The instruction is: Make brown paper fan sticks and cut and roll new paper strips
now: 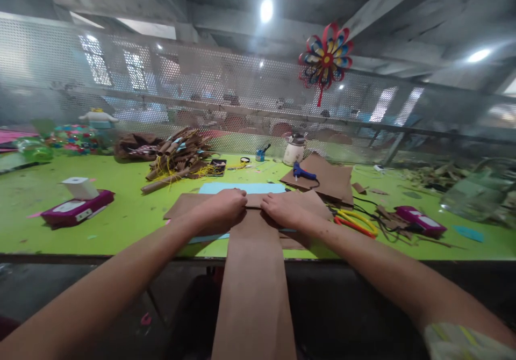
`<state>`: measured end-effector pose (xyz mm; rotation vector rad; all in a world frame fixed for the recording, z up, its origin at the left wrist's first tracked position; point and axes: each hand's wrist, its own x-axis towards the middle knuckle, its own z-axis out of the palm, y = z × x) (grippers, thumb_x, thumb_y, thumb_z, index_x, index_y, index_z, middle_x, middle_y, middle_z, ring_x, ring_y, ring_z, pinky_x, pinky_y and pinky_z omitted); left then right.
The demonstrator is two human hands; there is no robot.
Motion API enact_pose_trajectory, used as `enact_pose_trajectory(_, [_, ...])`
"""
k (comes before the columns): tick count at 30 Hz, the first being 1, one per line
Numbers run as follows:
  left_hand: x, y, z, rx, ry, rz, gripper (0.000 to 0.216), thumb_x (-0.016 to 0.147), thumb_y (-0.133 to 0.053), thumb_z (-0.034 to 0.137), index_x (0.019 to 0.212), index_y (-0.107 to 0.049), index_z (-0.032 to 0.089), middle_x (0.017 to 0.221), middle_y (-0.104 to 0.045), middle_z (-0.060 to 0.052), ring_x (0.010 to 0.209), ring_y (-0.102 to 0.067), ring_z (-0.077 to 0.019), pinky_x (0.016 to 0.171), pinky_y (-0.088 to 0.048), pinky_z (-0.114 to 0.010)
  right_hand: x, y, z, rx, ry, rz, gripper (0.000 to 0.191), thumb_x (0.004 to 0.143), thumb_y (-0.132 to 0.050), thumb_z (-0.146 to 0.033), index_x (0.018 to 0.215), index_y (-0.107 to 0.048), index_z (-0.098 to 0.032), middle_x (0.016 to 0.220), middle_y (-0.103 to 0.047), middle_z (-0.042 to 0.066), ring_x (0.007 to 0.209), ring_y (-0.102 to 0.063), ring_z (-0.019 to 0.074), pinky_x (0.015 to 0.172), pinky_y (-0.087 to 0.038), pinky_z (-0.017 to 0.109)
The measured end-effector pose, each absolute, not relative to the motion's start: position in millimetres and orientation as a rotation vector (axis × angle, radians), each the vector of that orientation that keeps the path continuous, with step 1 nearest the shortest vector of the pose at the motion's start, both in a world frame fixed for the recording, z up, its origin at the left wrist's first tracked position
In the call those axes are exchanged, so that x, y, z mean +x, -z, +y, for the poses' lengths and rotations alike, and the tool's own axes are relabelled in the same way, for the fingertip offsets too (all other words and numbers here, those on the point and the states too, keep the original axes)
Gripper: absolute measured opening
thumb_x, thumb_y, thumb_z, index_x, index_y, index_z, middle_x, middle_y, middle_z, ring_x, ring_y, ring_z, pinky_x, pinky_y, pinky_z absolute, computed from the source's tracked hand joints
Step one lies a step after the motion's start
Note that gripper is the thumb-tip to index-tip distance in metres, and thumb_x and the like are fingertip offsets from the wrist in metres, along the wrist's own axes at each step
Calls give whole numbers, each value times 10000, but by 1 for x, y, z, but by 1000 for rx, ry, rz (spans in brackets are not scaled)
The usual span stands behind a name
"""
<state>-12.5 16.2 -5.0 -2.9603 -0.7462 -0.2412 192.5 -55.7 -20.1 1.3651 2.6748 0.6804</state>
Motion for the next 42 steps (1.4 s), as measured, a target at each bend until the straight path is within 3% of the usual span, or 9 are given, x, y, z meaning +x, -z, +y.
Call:
enact_pose_trajectory(5, [5, -4, 39, -3159, 272, -1208, 397, 813, -434, 447, 635, -618, 142, 573, -542, -23, 519, -385, -119, 537, -278, -261, 200, 28, -59, 1499, -791, 2787, 184, 900, -426, -99, 957, -601, -105, 919, -605, 120, 835, -518, 203, 748, -409, 319])
enact_pose_trajectory(11, [9, 2, 41, -3301, 341, -1202, 414, 827, -372, 444, 590, -539, 148, 572, -467, 7, 531, -326, -103, 500, -258, -235, 204, 39, -54, 1610, -921, 2828, 181, 897, -435, -109, 880, -615, -119, 882, -596, 107, 843, -481, 215, 758, -396, 323])
enact_pose_trajectory(16, [0, 2, 44, -3533, 371, -1122, 451, 783, -470, 561, 586, -511, 157, 552, -402, 25, 517, -298, -96, 481, -230, -236, 198, 22, -66, 1686, -847, 2840, 224, 891, -417, -127, 850, -637, -121, 859, -582, 109, 812, -470, 203, 716, -374, 307])
enact_pose_trajectory(20, [-3, 3, 44, -3651, 470, -1143, 480, 757, -518, 612, 622, -520, 152, 561, -415, 28, 511, -325, -91, 472, -238, -229, 194, -4, -68, 1857, -413, 3028, 186, 848, -528, -244, 943, -652, -144, 883, -583, 79, 844, -480, 180, 714, -364, 269])
enact_pose_trajectory(25, [-4, 4, 36, -3773, 660, -1194, 446, 760, -546, 580, 725, -578, 136, 615, -470, 18, 531, -375, -91, 490, -285, -221, 199, -14, -38, 1908, 491, 2933, 371, 882, -444, -394, 686, -615, -129, 611, -507, -11, 577, -386, 100, 544, -278, 230])
enact_pose_trajectory(29, [-5, 4, 30, -3777, 732, -1219, 389, 773, -553, 525, 730, -577, 140, 592, -449, 25, 514, -368, -88, 471, -265, -223, 207, -1, -24, 1814, 980, 2979, 429, 812, -495, -512, 607, -548, -139, 570, -409, -42, 549, -327, 83, 517, -246, 225])
enact_pose_trajectory(36, [-1, -2, 28, -3699, 722, -1080, 372, 781, -540, 489, 701, -589, 130, 578, -430, 28, 531, -351, -88, 495, -267, -233, 210, 14, -30, 1977, 1543, 2895, 457, 681, -630, -580, 648, -585, -127, 572, -432, -42, 542, -339, 81, 512, -243, 233])
enact_pose_trajectory(42, [1, -3, 29, -3646, 766, -1044, 346, 793, -525, 452, 670, -570, 132, 577, -423, 22, 548, -347, -90, 500, -271, -228, 212, 12, -31, 2063, 1632, 2861, 429, 645, -684, -535, 645, -612, -112, 551, -452, -42, 526, -355, 74, 510, -252, 233])
